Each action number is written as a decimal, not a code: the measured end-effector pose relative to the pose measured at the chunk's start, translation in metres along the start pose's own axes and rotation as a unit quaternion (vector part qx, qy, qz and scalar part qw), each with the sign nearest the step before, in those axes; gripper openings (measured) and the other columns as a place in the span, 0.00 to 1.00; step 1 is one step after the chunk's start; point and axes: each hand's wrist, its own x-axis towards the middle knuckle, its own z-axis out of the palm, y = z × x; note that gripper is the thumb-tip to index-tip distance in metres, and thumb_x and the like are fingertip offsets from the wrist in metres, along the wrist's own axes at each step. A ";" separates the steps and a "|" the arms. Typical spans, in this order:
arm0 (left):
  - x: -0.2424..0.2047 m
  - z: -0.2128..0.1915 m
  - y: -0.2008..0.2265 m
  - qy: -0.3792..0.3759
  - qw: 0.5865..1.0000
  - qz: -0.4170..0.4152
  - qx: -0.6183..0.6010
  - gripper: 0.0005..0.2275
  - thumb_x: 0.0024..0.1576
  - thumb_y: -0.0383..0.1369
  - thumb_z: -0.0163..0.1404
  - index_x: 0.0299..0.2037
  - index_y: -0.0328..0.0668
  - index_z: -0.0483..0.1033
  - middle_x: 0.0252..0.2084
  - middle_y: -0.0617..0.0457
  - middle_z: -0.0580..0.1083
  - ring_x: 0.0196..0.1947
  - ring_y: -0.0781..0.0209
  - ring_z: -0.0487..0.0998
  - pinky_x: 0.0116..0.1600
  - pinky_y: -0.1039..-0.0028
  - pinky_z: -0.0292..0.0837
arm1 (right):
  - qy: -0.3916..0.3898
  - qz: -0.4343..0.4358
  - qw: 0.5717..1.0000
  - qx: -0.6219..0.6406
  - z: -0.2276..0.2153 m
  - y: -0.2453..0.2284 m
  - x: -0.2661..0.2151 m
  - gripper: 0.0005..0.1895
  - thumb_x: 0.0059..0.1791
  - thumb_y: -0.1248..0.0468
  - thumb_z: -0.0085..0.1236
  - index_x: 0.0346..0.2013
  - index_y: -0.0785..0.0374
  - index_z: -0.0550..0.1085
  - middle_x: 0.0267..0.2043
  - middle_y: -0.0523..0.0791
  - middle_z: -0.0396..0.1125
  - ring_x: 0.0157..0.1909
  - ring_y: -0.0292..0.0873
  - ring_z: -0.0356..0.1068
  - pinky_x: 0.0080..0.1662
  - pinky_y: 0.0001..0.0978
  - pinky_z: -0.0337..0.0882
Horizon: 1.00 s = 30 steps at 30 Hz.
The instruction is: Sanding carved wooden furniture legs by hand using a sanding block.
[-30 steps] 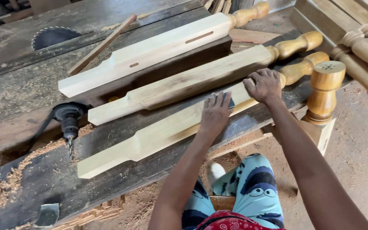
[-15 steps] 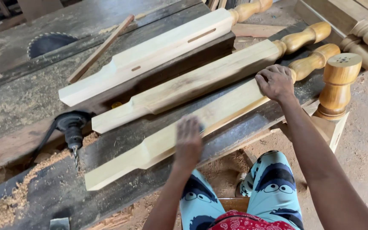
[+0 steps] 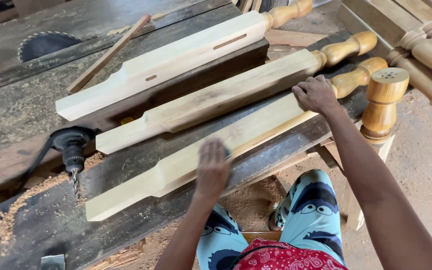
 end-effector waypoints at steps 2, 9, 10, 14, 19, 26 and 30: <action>0.046 0.027 0.037 0.014 0.999 0.031 -0.001 0.23 0.57 0.39 0.57 0.57 0.30 0.70 0.64 0.31 0.69 0.67 0.32 0.66 0.72 0.46 0.57 | -0.042 0.049 0.997 0.052 -0.009 0.001 0.006 0.20 0.59 0.47 0.46 0.45 0.55 0.81 0.48 0.52 0.73 0.56 0.60 0.67 0.61 0.53 0.62; 0.153 0.097 0.117 0.149 0.986 0.038 -0.060 0.31 0.51 0.38 0.62 0.60 0.20 0.67 0.58 0.27 0.71 0.60 0.30 0.72 0.67 0.47 0.63 | 0.087 0.092 0.990 0.065 0.021 0.036 0.014 0.19 0.59 0.55 0.42 0.41 0.63 0.79 0.41 0.58 0.73 0.45 0.65 0.69 0.53 0.58 0.64; 0.139 0.094 0.108 0.148 0.986 0.044 -0.062 0.31 0.51 0.38 0.62 0.60 0.20 0.67 0.58 0.27 0.71 0.60 0.30 0.72 0.67 0.47 0.63 | 0.090 0.098 0.989 0.065 0.021 0.039 0.015 0.19 0.59 0.55 0.42 0.41 0.63 0.79 0.41 0.58 0.73 0.45 0.65 0.69 0.53 0.58 0.64; 0.064 0.035 0.058 0.094 0.994 0.041 -0.031 0.15 0.57 0.26 0.57 0.52 0.23 0.73 0.57 0.32 0.74 0.61 0.34 0.73 0.69 0.51 0.69 | -0.027 0.143 0.989 0.016 0.021 0.048 0.021 0.25 0.60 0.52 0.40 0.38 0.66 0.80 0.42 0.58 0.74 0.50 0.61 0.70 0.60 0.53 0.62; -0.064 -0.018 -0.047 -0.042 0.990 -0.086 0.102 0.11 0.62 0.23 0.46 0.52 0.31 0.77 0.63 0.36 0.70 0.69 0.42 0.69 0.79 0.56 0.57 | -0.088 0.127 0.988 0.008 0.014 0.042 0.031 0.28 0.57 0.51 0.37 0.36 0.66 0.81 0.41 0.58 0.75 0.49 0.58 0.71 0.62 0.51 0.57; -0.011 -0.023 0.005 -0.019 0.991 -0.106 0.076 0.10 0.58 0.26 0.46 0.46 0.31 0.77 0.59 0.33 0.73 0.63 0.37 0.71 0.72 0.53 0.61 | -0.097 0.142 0.985 0.024 0.020 0.046 0.029 0.28 0.58 0.52 0.35 0.38 0.65 0.81 0.44 0.57 0.75 0.49 0.56 0.71 0.62 0.49 0.56; 0.078 0.046 0.074 0.086 0.996 0.035 0.014 0.12 0.58 0.30 0.55 0.45 0.24 0.76 0.53 0.30 0.76 0.58 0.33 0.76 0.68 0.49 0.71 | -0.082 0.147 0.985 0.029 0.014 0.041 0.026 0.27 0.57 0.49 0.37 0.38 0.63 0.82 0.45 0.56 0.74 0.52 0.58 0.67 0.61 0.48 0.55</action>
